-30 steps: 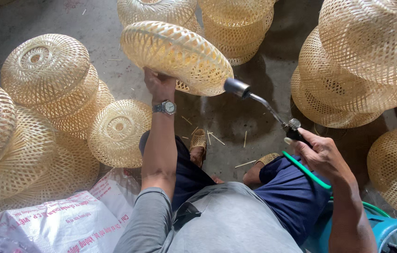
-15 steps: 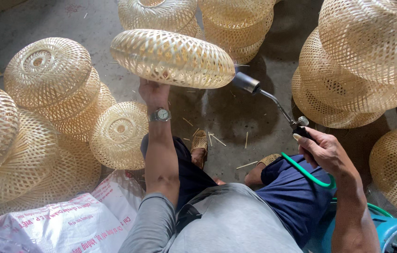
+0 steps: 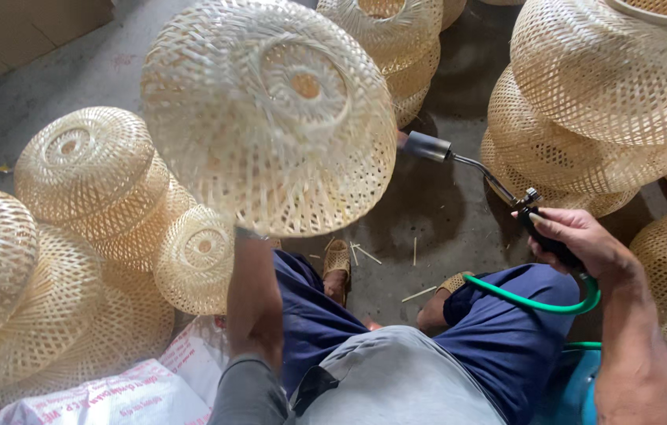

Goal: The person uses a handheld blowtorch to apply flame to the surface of woven bamboo baskets. They rotate each basket to treat different sections, then place it down and pick up another one from a nearby pile.

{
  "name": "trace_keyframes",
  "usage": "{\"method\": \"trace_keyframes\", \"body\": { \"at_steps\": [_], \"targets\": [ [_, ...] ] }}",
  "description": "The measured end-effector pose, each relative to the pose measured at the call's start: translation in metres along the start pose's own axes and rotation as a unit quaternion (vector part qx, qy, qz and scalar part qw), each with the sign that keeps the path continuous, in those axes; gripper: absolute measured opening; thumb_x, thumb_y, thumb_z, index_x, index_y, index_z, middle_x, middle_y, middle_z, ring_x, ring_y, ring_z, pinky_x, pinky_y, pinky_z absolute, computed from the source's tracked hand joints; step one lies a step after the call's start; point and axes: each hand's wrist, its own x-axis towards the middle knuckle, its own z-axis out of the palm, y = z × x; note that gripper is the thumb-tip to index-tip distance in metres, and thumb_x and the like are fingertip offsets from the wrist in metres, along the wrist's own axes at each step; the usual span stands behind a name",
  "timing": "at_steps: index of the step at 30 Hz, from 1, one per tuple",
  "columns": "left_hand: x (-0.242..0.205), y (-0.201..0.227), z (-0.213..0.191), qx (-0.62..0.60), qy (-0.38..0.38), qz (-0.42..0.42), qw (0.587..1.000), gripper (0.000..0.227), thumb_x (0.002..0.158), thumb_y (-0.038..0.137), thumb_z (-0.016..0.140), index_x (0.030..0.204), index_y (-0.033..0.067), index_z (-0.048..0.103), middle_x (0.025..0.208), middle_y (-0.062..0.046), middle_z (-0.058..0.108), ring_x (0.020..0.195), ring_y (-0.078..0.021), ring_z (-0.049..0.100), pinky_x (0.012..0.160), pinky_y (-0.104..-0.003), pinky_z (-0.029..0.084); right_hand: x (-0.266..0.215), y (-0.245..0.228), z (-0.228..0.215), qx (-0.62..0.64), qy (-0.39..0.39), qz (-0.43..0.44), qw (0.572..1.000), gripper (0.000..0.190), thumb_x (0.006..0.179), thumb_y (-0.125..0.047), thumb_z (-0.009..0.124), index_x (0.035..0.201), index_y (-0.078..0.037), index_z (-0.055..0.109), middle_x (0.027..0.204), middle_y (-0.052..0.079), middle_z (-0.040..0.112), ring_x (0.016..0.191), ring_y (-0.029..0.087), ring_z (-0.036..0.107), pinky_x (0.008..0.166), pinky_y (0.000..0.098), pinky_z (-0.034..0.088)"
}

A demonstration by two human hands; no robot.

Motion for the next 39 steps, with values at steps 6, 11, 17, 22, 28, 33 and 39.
{"method": "trace_keyframes", "body": {
  "at_steps": [6,11,17,22,28,33,39],
  "targets": [
    [0.009,0.005,0.011,0.014,-0.019,-0.008,1.000,0.047,0.102,0.034,0.058,0.133,-0.0006,0.062,0.120,-0.017,0.068,0.110,-0.0254,0.066,0.106,-0.051,0.051,0.008,-0.023,-0.023,-0.028,-0.007,0.001,1.000,0.032,0.095,-0.032,0.062,0.112,-0.006,0.071,0.071,0.006,0.065,0.047,0.011,0.052,0.037,0.0267,0.039],
    [-0.003,0.007,0.009,0.025,-0.016,-0.012,0.999,0.049,0.101,0.035,0.059,0.133,-0.0012,0.061,0.120,-0.017,0.069,0.109,-0.0247,0.066,0.105,-0.049,0.052,0.013,-0.022,-0.036,-0.041,-0.001,0.015,0.999,0.031,0.096,-0.034,0.062,0.106,-0.005,0.068,0.073,0.007,0.066,0.050,0.012,0.054,0.037,0.0276,0.040],
    [-0.002,0.003,0.013,0.039,-0.024,-0.017,0.999,0.051,0.100,0.037,0.061,0.134,-0.0020,0.061,0.120,-0.016,0.069,0.108,-0.0239,0.067,0.104,-0.048,0.053,0.005,-0.033,-0.029,-0.062,0.005,0.031,0.998,0.029,0.096,-0.034,0.060,0.101,-0.007,0.070,0.071,0.005,0.065,0.048,0.011,0.051,0.037,0.0277,0.039],
    [-0.007,0.003,0.014,0.047,-0.024,-0.021,0.998,0.053,0.099,0.038,0.063,0.134,-0.0026,0.061,0.120,-0.016,0.070,0.108,-0.0232,0.067,0.103,-0.046,0.053,-0.004,-0.031,-0.003,-0.106,0.036,0.039,0.993,0.026,0.099,-0.027,0.060,0.097,-0.003,0.071,0.068,0.005,0.062,0.051,0.012,0.053,0.040,0.0292,0.040],
    [-0.025,0.006,0.006,0.064,-0.023,-0.028,0.997,0.056,0.098,0.039,0.064,0.135,-0.0034,0.061,0.120,-0.015,0.070,0.107,-0.0224,0.068,0.102,-0.044,0.054,-0.024,-0.022,0.034,-0.091,0.043,-0.061,0.993,0.025,0.099,-0.026,0.060,0.096,-0.004,0.071,0.062,0.002,0.057,0.048,0.010,0.048,0.041,0.0282,0.038],
    [-0.041,0.003,0.004,0.083,-0.025,-0.033,0.996,0.058,0.097,0.040,0.066,0.135,-0.0041,0.061,0.119,-0.015,0.071,0.106,-0.0217,0.068,0.100,-0.043,0.054,-0.032,-0.016,0.072,-0.080,0.055,-0.067,0.993,0.025,0.099,-0.027,0.061,0.093,-0.004,0.068,0.061,0.001,0.052,0.048,0.010,0.044,0.041,0.0280,0.036],
    [-0.049,-0.003,0.014,0.114,-0.035,-0.042,0.992,0.061,0.096,0.041,0.068,0.135,-0.0048,0.061,0.119,-0.015,0.072,0.106,-0.0209,0.069,0.099,-0.041,0.055,-0.021,-0.024,0.068,-0.096,0.031,-0.094,0.990,0.032,0.102,-0.030,0.060,0.086,-0.002,0.065,0.061,0.002,0.053,0.047,0.010,0.044,0.041,0.0281,0.035]
  ]
}}
